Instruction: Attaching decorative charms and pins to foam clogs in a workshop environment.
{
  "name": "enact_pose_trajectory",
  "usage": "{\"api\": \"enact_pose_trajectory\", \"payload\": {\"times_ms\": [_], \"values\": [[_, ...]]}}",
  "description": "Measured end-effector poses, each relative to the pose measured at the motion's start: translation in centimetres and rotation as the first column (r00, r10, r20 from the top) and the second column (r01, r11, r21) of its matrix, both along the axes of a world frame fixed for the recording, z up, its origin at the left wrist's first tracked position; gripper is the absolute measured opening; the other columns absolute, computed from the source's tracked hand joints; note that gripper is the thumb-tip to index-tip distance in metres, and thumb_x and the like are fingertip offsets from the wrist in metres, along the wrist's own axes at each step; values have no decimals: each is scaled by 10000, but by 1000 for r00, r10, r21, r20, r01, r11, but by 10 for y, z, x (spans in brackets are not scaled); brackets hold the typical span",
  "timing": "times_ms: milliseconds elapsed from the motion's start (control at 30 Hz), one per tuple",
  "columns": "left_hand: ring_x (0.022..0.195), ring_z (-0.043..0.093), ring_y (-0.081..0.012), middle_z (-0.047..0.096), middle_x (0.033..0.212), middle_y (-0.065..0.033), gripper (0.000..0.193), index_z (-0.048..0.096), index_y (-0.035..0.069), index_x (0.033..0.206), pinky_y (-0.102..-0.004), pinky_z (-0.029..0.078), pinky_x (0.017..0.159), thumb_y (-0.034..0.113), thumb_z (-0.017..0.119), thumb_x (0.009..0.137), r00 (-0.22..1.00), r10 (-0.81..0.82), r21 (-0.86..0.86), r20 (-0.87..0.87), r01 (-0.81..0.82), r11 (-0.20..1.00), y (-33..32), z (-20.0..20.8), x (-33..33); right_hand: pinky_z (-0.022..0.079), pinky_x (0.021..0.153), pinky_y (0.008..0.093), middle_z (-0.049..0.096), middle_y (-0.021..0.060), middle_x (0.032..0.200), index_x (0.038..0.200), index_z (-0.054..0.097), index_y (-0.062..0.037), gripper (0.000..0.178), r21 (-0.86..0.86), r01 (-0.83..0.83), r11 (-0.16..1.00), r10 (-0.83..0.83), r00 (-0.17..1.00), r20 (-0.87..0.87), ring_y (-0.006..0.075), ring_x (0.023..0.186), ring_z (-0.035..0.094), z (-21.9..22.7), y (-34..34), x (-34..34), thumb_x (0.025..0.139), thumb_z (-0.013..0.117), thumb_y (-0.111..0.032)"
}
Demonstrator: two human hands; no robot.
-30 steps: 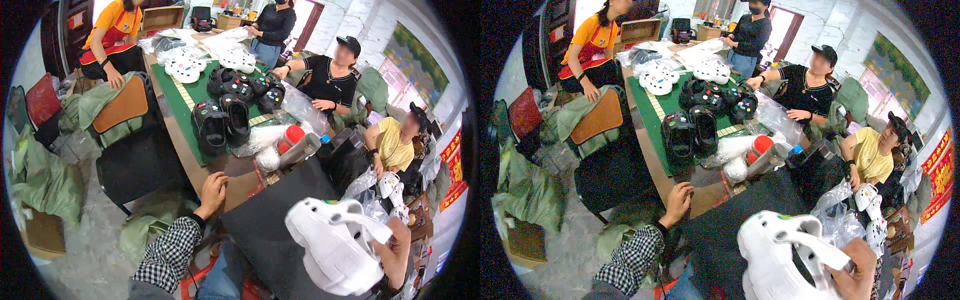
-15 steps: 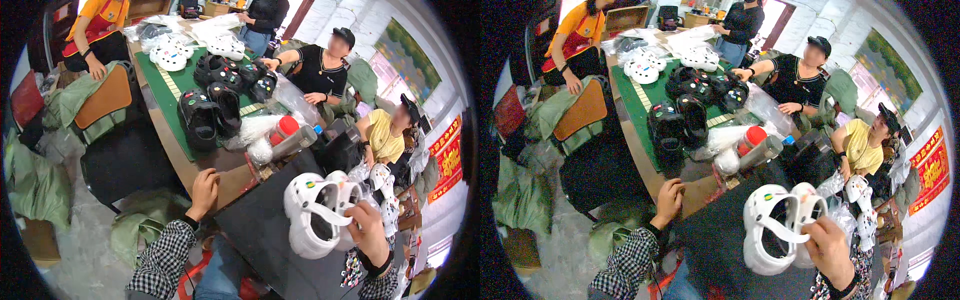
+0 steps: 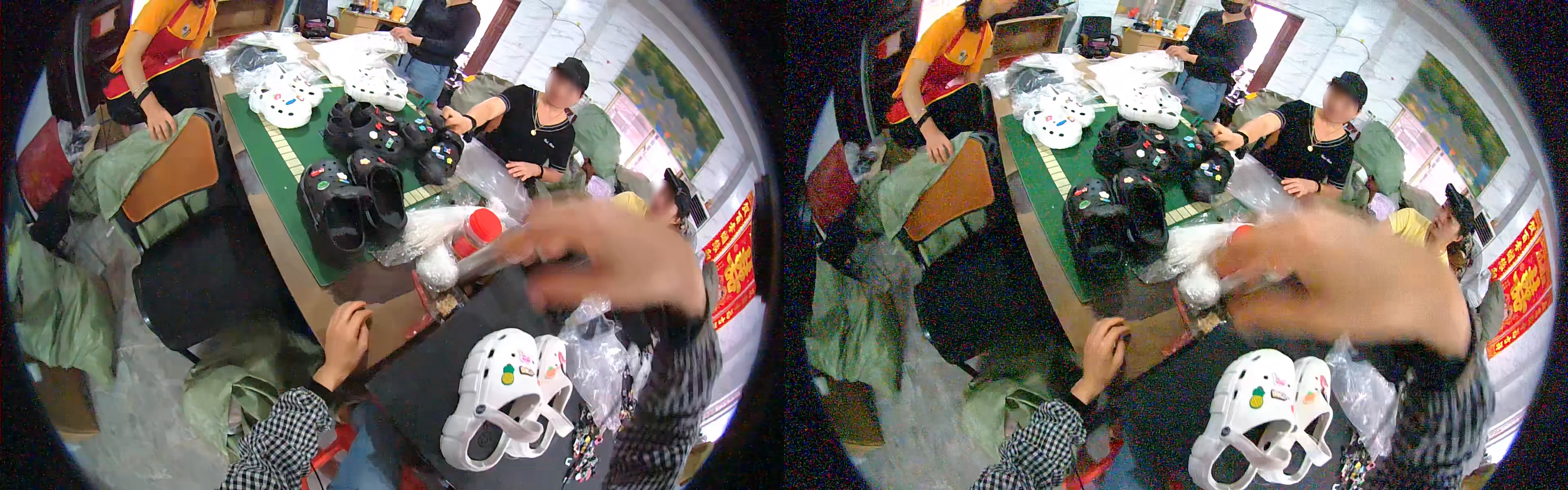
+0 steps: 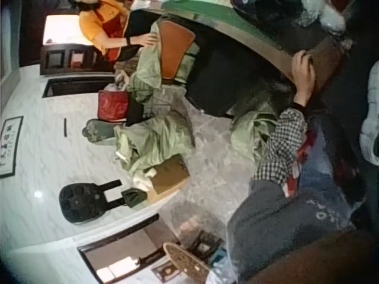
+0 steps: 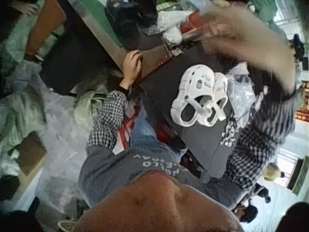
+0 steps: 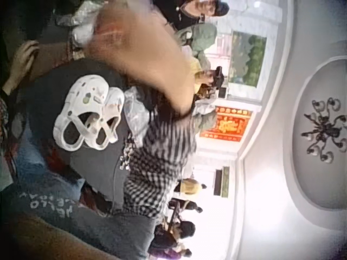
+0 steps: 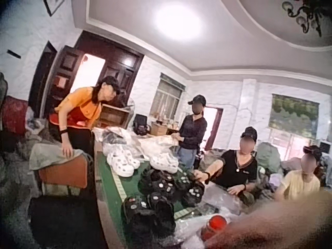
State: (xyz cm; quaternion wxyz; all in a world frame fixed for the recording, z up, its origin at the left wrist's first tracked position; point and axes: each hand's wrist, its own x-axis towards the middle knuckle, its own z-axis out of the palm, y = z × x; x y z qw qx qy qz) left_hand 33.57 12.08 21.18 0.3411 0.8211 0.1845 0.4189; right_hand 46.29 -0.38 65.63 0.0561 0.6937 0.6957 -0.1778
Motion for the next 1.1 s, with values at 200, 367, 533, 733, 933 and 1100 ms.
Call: {"api": "enact_pose_trajectory", "payload": {"times_ms": [200,367,533,733,933,1100], "values": [[1097,582,-357,618,1134,-142,211,646,12,1013,-454,477,948,4,623,804,1000,-11,34,29,10,999,2,-1,0,475,983,420,583,211,1290,1336,567,-61,703,228,-118,966,94,989,115,351,1210,560,-122,184,74,776,792,-421],[1117,580,-355,620,1144,-133,225,651,20,1021,-454,478,946,10,629,797,1000,-17,37,-14,17,999,2,1,-3,151,1165,614,170,285,1596,1539,330,-188,1044,176,3,984,-58,949,309,477,1484,124,-256,215,108,721,680,-736],[1127,581,-337,627,1114,-119,228,660,45,1016,-449,474,954,15,638,791,997,-45,-28,-62,43,999,1,8,-5,103,1139,677,217,330,1560,1529,338,-217,1026,279,191,941,-260,937,235,465,1477,168,-277,240,144,720,655,-762],[1130,579,-334,630,1122,-113,236,661,40,1017,-441,476,954,8,643,783,994,-35,-2,-99,35,999,1,10,-5,451,916,479,615,157,1104,1186,598,-184,541,382,-125,916,-6,946,324,363,1083,593,-265,244,152,740,778,-435],[1143,574,-329,636,1138,-108,237,672,39,1020,-446,477,961,-1,637,789,994,-28,5,-110,28,1000,0,6,-4,531,815,495,690,205,932,1105,649,-145,375,359,9,933,-29,998,48,388,944,666,-261,233,125,752,697,-261],[1146,572,-329,636,1138,-108,250,673,39,1019,-453,484,953,-7,640,776,992,-23,-12,-121,22,1000,-2,5,-4,528,845,389,724,157,999,1043,723,-61,375,558,266,786,-144,957,-253,299,949,688,-227,237,154,740,743,-282]]}}
